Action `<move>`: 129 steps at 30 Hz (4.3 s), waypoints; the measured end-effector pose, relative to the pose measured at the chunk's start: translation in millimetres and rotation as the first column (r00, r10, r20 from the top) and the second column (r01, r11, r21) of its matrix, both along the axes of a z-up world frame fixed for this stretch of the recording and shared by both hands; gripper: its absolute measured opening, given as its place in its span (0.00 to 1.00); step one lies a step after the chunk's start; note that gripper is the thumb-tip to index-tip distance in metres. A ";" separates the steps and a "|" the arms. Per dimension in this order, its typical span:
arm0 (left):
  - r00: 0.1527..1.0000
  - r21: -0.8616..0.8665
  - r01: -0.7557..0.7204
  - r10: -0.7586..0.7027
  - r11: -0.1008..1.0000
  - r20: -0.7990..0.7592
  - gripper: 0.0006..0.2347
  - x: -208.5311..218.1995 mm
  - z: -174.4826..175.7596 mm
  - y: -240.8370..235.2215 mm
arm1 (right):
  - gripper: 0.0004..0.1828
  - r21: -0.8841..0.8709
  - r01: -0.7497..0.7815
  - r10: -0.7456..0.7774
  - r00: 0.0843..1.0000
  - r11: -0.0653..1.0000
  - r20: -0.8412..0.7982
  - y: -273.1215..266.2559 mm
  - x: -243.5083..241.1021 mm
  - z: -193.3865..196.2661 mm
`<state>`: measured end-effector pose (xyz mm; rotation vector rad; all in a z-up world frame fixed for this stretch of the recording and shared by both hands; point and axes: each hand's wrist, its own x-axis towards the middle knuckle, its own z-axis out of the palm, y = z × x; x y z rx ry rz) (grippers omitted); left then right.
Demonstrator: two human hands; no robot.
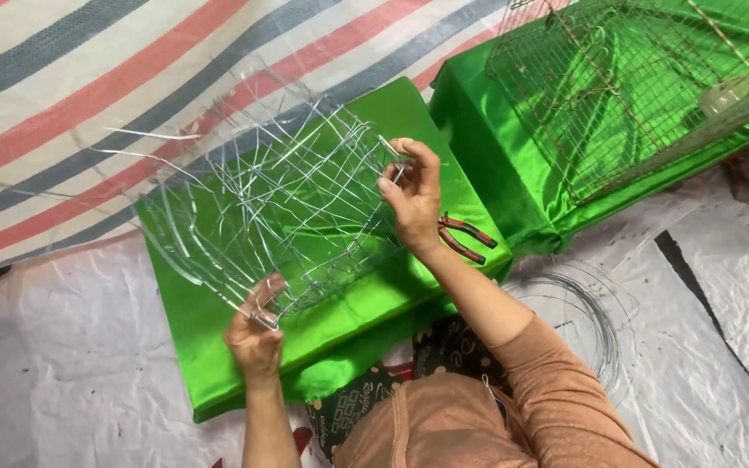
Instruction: The person sits and weaves thin wire around a rectangular wire mesh frame, twisting and pressing wire strands by hand to secure the mesh, occasionally picking up pliers to cut or crimp wire ends, and rotating the frame to work on different sides.
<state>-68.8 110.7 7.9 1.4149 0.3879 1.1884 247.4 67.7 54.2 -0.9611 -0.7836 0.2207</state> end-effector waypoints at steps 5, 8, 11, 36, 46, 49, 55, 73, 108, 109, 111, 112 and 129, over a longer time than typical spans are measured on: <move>0.999 -0.099 -0.046 0.046 0.994 -0.003 0.22 -15.1 -50.0 4.6 | 0.16 -0.177 0.007 0.024 0.985 0.984 0.170 -7.8 5.1 -25.2; 0.994 -0.072 -0.041 0.034 0.997 -0.103 0.25 -14.3 -38.1 -0.2 | 0.19 -0.265 0.018 0.068 0.947 0.964 0.314 -21.9 18.9 -13.3; 0.985 -0.019 -0.032 0.029 0.999 -0.168 0.21 -15.5 -32.2 -7.3 | 0.29 -0.405 0.033 0.206 0.821 0.914 0.532 -38.0 36.9 4.4; 0.683 -0.062 -0.619 0.498 0.783 -0.534 0.19 3.5 -50.2 11.5 | 0.40 -0.005 0.334 -0.182 0.527 0.943 0.830 -53.3 -22.1 9.8; 0.629 -0.065 -0.443 0.259 0.894 -0.733 0.18 -10.8 -146.7 91.2 | 0.13 -0.122 0.179 0.054 0.348 0.976 0.936 -15.1 -153.6 69.2; 0.959 -0.337 -0.270 0.220 0.902 -0.179 0.27 -11.9 -201.2 114.7 | 0.16 -0.130 0.247 0.041 0.338 0.960 0.940 -9.2 -143.1 50.0; 0.739 -0.255 -0.570 0.351 0.781 -0.575 0.21 10.4 -128.3 146.1 | 0.15 -0.141 0.184 0.051 0.424 0.973 0.904 -14.5 -112.7 23.6; 0.918 0.252 -0.226 0.293 0.941 -0.269 0.15 28.0 55.4 153.1 | 0.39 0.037 0.252 -0.235 0.824 0.967 0.516 -21.5 -74.3 38.2; 0.946 -0.395 -0.303 0.225 0.867 -0.232 0.32 52.8 155.4 5.9 | 0.38 -0.582 -0.495 0.547 0.831 0.645 -0.102 15.0 39.6 169.4; 0.946 -0.397 -0.304 0.226 0.866 -0.232 0.32 50.0 174.8 8.1 | 0.38 -0.583 -0.496 0.547 0.830 0.643 -0.103 9.1 40.4 172.7; 0.908 -0.189 -0.255 0.168 0.948 -0.385 0.33 46.3 214.2 13.0 | 0.40 -0.544 -0.555 0.477 0.828 0.629 -0.293 -3.7 43.6 180.2; 0.909 -0.185 -0.250 0.165 0.950 -0.383 0.33 44.0 220.2 15.8 | 0.40 -0.542 -0.551 0.475 0.831 0.634 -0.290 -5.4 40.3 176.9; 0.837 0.048 -0.143 0.146 0.989 -0.527 0.27 14.4 149.4 39.4 | 0.37 -0.440 -0.553 0.521 0.829 0.707 -0.205 -15.9 5.0 62.4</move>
